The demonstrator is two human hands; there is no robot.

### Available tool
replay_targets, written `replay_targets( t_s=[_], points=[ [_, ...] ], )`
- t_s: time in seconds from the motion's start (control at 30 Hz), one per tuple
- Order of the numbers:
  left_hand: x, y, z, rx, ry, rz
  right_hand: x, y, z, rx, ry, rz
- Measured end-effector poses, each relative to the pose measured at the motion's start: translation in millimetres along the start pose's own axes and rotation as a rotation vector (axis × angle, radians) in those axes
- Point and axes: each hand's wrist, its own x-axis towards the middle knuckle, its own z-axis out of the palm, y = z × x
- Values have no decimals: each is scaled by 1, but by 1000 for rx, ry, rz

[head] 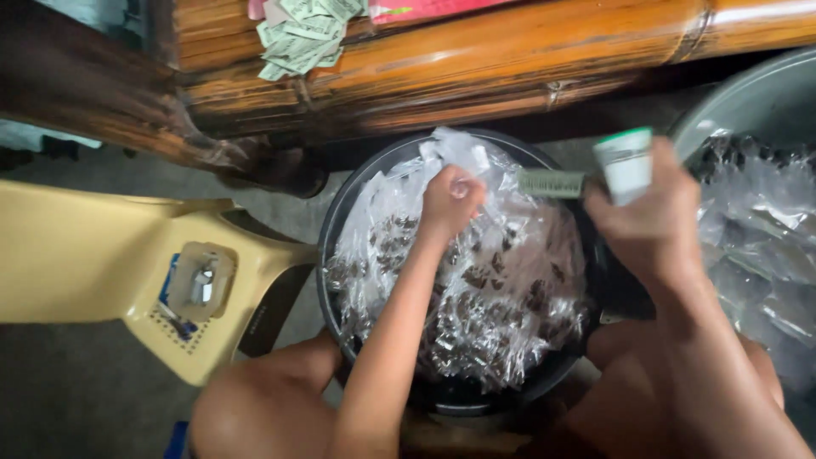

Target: Manually packaging small metal components into plastic bags and sealing them with a stapler.

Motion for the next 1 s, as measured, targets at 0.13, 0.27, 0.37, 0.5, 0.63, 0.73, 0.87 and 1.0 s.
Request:
replay_targets(
  t_s=[0.13,0.27,0.37,0.5,0.63,0.73,0.87,1.0],
  points=[
    [-65,58,6,427,46,162,-13,14,36,-169,-242,253],
    [-140,117,-3,548,-101,300,-24,-25,48,72,-114,238],
    [-180,154,-21,663,-298,430,-26,-54,28,285,60,99],
    [-188,167,-27,647,-11,697,-29,-90,-18,383,-62,58],
    [-178,181,-19,354,27,821,-33,-103,-37,358,-140,-32],
    [-162,162,-5,270,-80,943,-37,-106,-43,392,-166,-9],
    [-169,151,-9,383,-56,1069,-37,-106,-48,386,-168,-11],
    [-168,140,-11,300,-118,877,-36,-100,-43,518,-196,-10]
  ],
)
